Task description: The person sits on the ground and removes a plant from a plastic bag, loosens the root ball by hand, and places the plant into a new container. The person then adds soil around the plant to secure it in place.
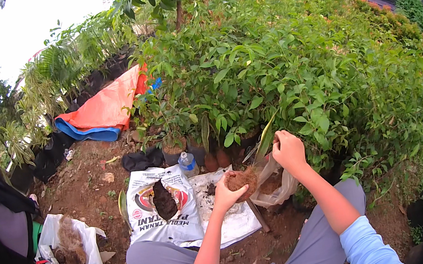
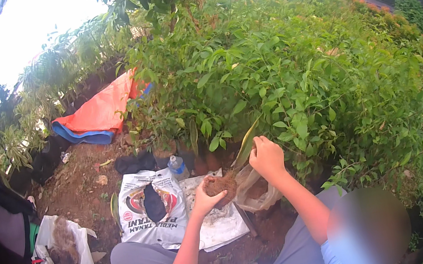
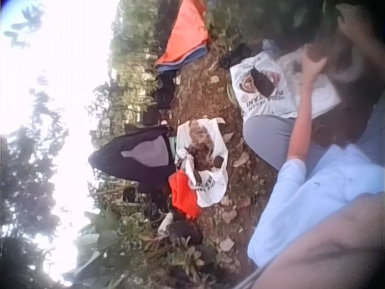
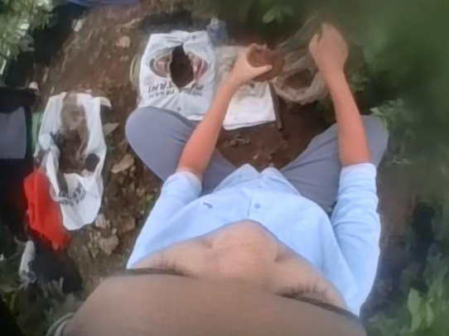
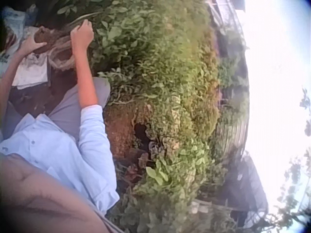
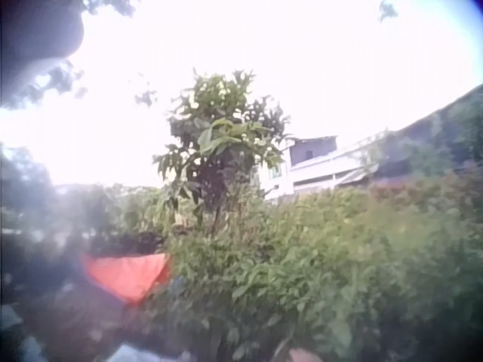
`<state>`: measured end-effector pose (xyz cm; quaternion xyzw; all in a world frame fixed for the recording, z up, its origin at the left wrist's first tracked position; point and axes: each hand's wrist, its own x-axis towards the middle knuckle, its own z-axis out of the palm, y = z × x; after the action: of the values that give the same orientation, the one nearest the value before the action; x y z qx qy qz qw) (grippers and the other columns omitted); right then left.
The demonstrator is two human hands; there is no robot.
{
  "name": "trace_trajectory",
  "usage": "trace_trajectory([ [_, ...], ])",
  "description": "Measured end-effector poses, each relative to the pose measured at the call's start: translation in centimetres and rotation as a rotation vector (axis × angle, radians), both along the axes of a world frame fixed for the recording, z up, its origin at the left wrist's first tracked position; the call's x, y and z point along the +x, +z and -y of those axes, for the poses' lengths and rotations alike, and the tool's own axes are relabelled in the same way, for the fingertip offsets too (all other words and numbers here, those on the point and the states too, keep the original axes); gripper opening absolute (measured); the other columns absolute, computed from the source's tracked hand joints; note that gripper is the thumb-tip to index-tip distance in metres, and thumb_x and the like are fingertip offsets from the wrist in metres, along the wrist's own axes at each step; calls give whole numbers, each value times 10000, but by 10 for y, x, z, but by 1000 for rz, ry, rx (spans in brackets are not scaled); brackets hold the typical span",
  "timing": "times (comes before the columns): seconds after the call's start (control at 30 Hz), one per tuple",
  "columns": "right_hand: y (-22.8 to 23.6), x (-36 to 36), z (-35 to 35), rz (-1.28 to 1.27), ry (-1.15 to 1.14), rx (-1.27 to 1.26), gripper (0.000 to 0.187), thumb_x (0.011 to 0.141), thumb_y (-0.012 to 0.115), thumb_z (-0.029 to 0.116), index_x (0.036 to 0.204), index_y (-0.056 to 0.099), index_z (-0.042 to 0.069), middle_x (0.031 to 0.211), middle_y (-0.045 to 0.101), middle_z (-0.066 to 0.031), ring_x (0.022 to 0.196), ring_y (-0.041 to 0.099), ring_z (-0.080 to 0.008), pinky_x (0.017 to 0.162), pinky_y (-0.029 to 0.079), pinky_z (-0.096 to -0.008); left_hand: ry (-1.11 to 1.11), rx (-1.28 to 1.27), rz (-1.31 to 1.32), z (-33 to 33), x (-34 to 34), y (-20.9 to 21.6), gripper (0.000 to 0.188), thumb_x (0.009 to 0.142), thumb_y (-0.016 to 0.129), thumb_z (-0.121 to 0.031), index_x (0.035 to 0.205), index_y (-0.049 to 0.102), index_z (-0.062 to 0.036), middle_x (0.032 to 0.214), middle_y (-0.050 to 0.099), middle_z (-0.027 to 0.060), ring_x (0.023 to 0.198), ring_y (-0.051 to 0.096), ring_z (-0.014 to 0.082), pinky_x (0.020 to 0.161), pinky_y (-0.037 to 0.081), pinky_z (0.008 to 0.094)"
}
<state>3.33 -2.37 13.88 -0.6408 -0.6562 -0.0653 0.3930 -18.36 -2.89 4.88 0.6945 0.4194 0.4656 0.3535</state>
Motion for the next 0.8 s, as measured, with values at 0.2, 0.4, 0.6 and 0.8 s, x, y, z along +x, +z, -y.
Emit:
trace_trajectory([
  [0.2, -38, -21, -1, -303, 602, -412, 111, 732, 476, 23, 812, 529, -31, 746, 584, -179, 707, 577, -338, 673, 459, -394, -8, 207, -394, 25, 15, 5, 529, 566, 708, -322, 979, 548, -33, 905, 610, 128, 838, 579, 317, 752, 470, 368],
  [0.4, -70, -27, -5, 281, 430, -143, 148, 765, 535, 122, 844, 549, -2, 836, 594, -169, 844, 552, -333, 798, 428, -414, 76, 113, -364, 35, 16, -29, 602, 558, 740, -324, 1026, 535, -6, 939, 609, 135, 854, 591, 281, 777, 471, 341],
  [0.6, -57, -31, 7, -190, 81, -158, 415, 753, 629, 290, 972, 438, -6, 929, 494, -141, 806, 515, -292, 709, 411, -395, 93, -489, 725, 28, 18, -42, 386, 711, 712, -117, 1033, 514, -38, 933, 612, 74, 896, 591, 175, 738, 489, 294],
  [0.8, -80, -30, 25, -1231, 524, -1069, 529, 841, 566, 367, 1186, 375, 14, 1094, 512, -121, 877, 592, -230, 664, 538, -404, 63, -512, 816, 27, 36, -40, 475, 786, 658, -138, 1179, 394, -95, 1128, 515, 92, 1002, 532, 179, 814, 461, 303],
])
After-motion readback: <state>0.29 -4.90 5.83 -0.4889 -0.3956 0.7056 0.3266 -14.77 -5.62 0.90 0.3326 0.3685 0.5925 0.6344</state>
